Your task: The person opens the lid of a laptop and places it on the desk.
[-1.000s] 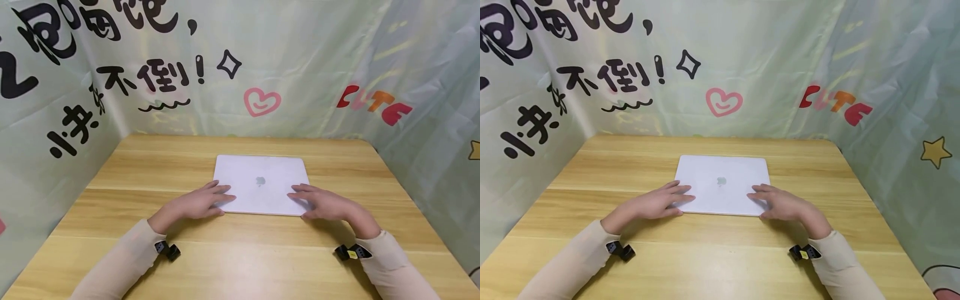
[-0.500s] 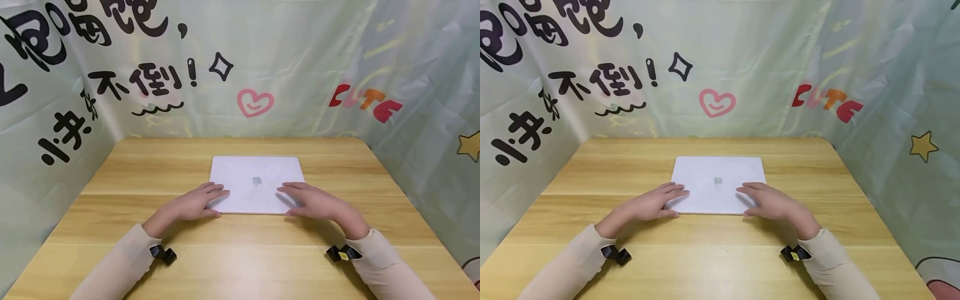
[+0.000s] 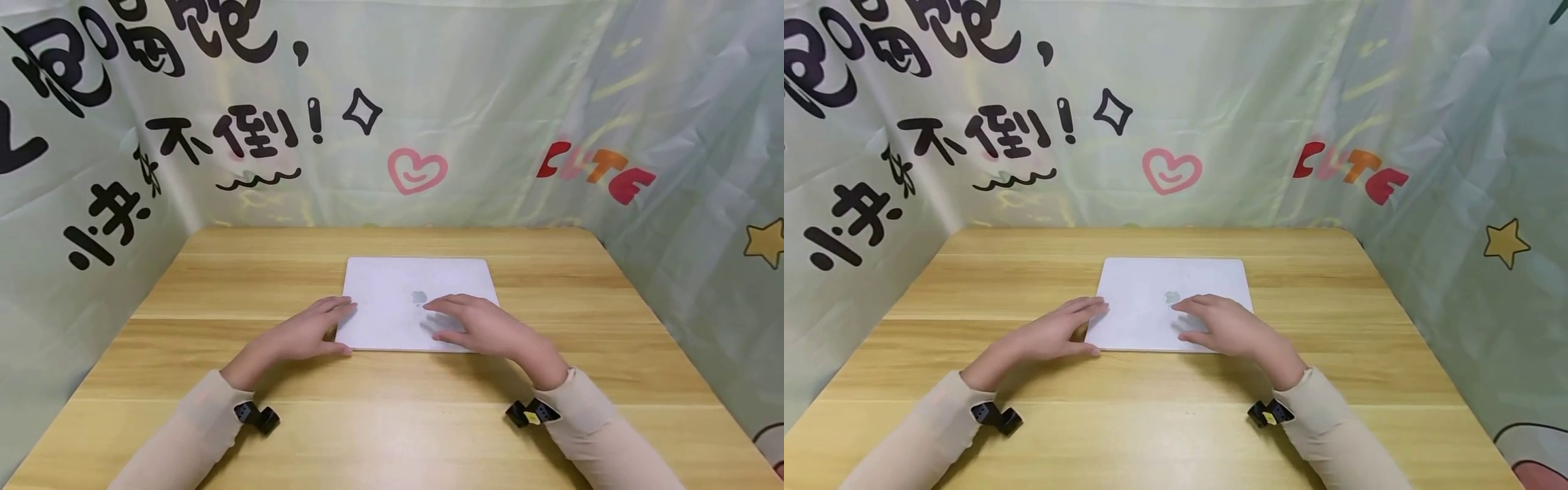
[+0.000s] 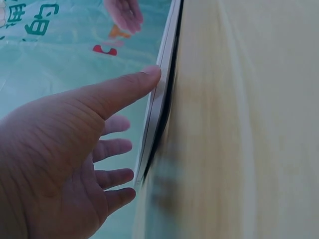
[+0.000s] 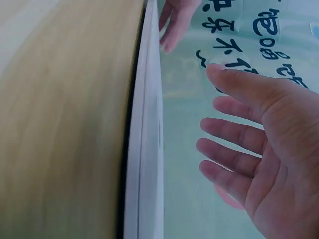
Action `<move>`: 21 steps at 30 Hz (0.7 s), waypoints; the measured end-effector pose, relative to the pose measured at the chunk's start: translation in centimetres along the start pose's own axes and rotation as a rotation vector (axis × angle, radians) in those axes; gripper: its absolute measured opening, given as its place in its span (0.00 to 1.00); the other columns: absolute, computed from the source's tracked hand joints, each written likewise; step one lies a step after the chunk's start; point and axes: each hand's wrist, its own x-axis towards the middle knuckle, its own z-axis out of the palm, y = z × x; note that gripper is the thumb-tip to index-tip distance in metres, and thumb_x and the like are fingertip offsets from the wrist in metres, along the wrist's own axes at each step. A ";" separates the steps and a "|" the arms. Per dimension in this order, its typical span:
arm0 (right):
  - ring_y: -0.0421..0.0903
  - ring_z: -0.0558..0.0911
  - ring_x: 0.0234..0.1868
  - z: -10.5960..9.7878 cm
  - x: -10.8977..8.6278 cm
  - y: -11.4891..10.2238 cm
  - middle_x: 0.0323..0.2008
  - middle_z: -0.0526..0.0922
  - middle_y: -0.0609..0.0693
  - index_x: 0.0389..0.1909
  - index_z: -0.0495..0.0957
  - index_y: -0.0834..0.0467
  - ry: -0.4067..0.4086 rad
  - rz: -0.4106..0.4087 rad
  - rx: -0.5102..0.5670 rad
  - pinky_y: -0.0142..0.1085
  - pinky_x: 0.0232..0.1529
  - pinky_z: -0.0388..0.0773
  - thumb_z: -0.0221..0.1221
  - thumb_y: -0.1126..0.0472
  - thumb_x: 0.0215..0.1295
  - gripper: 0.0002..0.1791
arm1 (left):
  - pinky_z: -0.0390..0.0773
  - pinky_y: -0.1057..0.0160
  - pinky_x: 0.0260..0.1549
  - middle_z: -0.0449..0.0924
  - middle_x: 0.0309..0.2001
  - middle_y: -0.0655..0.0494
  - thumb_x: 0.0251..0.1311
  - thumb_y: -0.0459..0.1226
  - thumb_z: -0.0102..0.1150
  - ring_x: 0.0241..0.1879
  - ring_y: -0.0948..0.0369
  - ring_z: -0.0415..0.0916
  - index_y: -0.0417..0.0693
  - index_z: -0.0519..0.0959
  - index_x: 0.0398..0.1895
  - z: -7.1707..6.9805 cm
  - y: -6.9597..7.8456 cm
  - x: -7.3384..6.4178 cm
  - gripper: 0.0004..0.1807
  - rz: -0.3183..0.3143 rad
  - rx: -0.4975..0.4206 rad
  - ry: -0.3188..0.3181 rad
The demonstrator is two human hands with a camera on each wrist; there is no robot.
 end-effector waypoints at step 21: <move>0.51 0.78 0.57 2.9 0.9 0.5 0.54 0.81 0.53 0.54 0.81 0.58 -0.040 -0.126 -0.112 0.46 0.57 0.75 0.67 0.49 0.61 0.24 | 0.50 0.49 0.71 0.47 0.76 0.41 0.50 0.69 0.59 0.74 0.47 0.45 0.35 0.50 0.76 1.1 -2.5 -1.1 0.62 -0.081 -0.084 0.006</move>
